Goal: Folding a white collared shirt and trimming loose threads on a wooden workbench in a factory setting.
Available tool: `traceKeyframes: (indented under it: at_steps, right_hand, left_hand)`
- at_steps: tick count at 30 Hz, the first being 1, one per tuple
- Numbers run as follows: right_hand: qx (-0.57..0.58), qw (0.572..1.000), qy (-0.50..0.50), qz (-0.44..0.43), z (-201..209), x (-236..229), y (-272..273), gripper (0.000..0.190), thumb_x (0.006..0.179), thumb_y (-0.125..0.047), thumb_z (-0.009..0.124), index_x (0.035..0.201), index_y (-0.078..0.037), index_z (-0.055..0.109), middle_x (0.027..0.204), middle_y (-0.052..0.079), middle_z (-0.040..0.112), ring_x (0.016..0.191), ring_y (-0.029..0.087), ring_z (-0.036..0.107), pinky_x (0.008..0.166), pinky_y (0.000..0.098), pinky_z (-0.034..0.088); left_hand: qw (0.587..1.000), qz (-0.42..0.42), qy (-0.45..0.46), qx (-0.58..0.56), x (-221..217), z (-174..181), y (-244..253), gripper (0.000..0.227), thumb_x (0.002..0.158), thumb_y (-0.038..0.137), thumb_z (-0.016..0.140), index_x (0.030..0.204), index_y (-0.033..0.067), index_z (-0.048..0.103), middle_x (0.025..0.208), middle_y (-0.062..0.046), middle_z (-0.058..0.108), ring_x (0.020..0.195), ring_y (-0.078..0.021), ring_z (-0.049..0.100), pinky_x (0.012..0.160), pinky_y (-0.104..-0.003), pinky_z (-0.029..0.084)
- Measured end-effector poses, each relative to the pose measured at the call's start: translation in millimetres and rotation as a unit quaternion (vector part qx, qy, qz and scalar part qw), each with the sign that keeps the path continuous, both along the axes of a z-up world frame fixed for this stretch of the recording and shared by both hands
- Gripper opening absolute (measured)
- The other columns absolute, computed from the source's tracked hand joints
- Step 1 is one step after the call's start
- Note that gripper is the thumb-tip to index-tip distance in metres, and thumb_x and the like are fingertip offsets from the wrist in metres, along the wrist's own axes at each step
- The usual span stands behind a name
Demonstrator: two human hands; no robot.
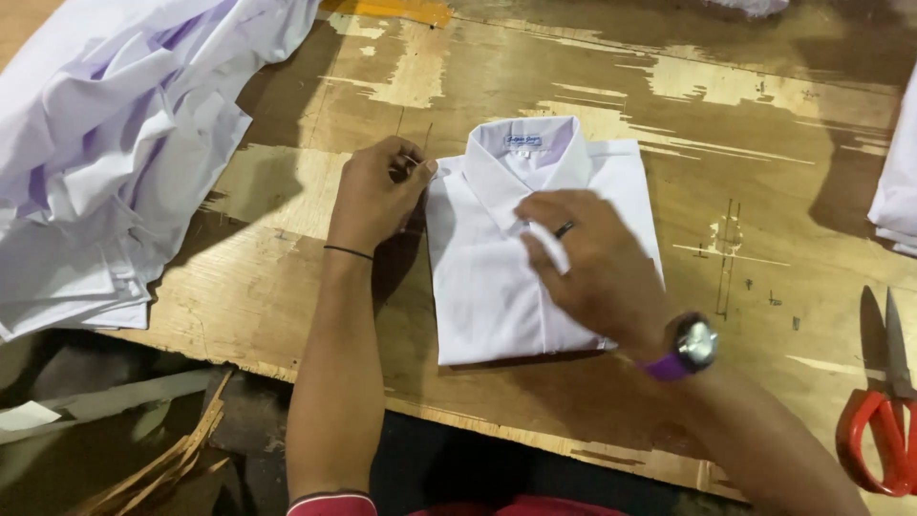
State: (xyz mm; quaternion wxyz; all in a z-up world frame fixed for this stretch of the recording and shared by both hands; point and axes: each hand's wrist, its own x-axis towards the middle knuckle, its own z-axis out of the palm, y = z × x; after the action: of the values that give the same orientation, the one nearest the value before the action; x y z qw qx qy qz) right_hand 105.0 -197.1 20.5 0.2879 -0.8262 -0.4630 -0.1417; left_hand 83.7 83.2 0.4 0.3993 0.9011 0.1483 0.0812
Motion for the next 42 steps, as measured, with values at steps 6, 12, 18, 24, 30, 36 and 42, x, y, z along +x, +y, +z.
traceKeyframes:
  at_steps: [6,12,18,24,30,36,42]
  right_hand:
    - [-0.222,0.972,0.043,0.062,-15.0,-50.9,67.8,0.072,0.109,-0.056,0.03,0.155,-0.002,0.039,0.163,0.024,0.032,0.154,0.041,0.025,0.122,0.0563,0.021]
    - [-0.245,0.965,0.058,0.068,-25.2,-53.4,68.5,0.076,0.108,-0.061,0.026,0.152,-0.001,0.04,0.159,0.023,0.037,0.154,0.04,0.024,0.124,0.0577,0.015]
    - [-0.227,0.972,0.023,0.059,-27.1,-54.4,68.4,0.073,0.108,-0.059,0.028,0.152,-0.002,0.041,0.159,0.022,0.038,0.154,0.038,0.027,0.123,0.0568,0.02]
    - [-0.212,0.975,0.022,0.062,-32.4,-53.9,67.9,0.073,0.108,-0.059,0.029,0.151,-0.001,0.043,0.159,0.022,0.039,0.154,0.038,0.026,0.123,0.0571,0.02]
    - [-0.221,0.973,0.035,0.062,-38.7,-53.0,66.4,0.073,0.108,-0.057,0.028,0.156,-0.002,0.037,0.163,0.021,0.034,0.156,0.037,0.022,0.124,0.0567,0.014]
    - [-0.229,0.97,0.045,0.065,-35.6,-53.0,66.9,0.072,0.108,-0.054,0.03,0.156,-0.001,0.036,0.162,0.021,0.034,0.156,0.038,0.021,0.124,0.0572,0.013]
    - [-0.238,0.967,0.055,0.07,-31.5,-53.4,66.8,0.071,0.107,-0.05,0.031,0.157,0.0,0.033,0.164,0.023,0.03,0.156,0.039,0.02,0.124,0.058,0.013]
  left_hand:
    - [0.999,-0.016,0.032,0.019,2.6,1.4,0.9,0.019,0.093,0.027,0.069,0.103,0.0114,0.075,0.09,-0.013,0.076,0.098,-0.0394,0.072,0.084,-0.052,0.056]
    - [0.999,-0.015,0.032,0.008,6.5,3.7,-2.1,0.018,0.097,0.021,0.065,0.104,0.0074,0.073,0.09,-0.017,0.076,0.1,-0.0432,0.071,0.084,-0.055,0.055]
    - [0.999,-0.007,0.02,-0.038,5.4,11.8,0.6,0.019,0.1,0.022,0.061,0.102,0.0063,0.072,0.08,-0.012,0.074,0.087,-0.035,0.074,0.079,-0.048,0.057]
    - [0.999,0.014,0.029,-0.024,6.9,11.5,-4.6,0.016,0.091,0.028,0.074,0.095,0.0128,0.077,0.077,-0.008,0.073,0.083,-0.032,0.075,0.075,-0.044,0.058]
    - [0.997,0.049,0.046,0.036,8.7,9.0,-16.3,0.016,0.093,0.027,0.068,0.096,0.0127,0.075,0.08,-0.006,0.07,0.093,-0.0351,0.068,0.079,-0.043,0.056]
    - [0.996,0.02,0.01,0.09,7.1,19.9,-23.2,0.017,0.09,0.031,0.074,0.097,0.0159,0.076,0.086,-0.007,0.067,0.094,-0.035,0.065,0.081,-0.046,0.055]
    - [0.989,0.066,0.005,0.134,15.2,-5.1,-27.1,0.013,0.088,0.036,0.07,0.09,0.0238,0.074,0.083,-0.002,0.062,0.096,-0.0344,0.06,0.086,-0.05,0.05]
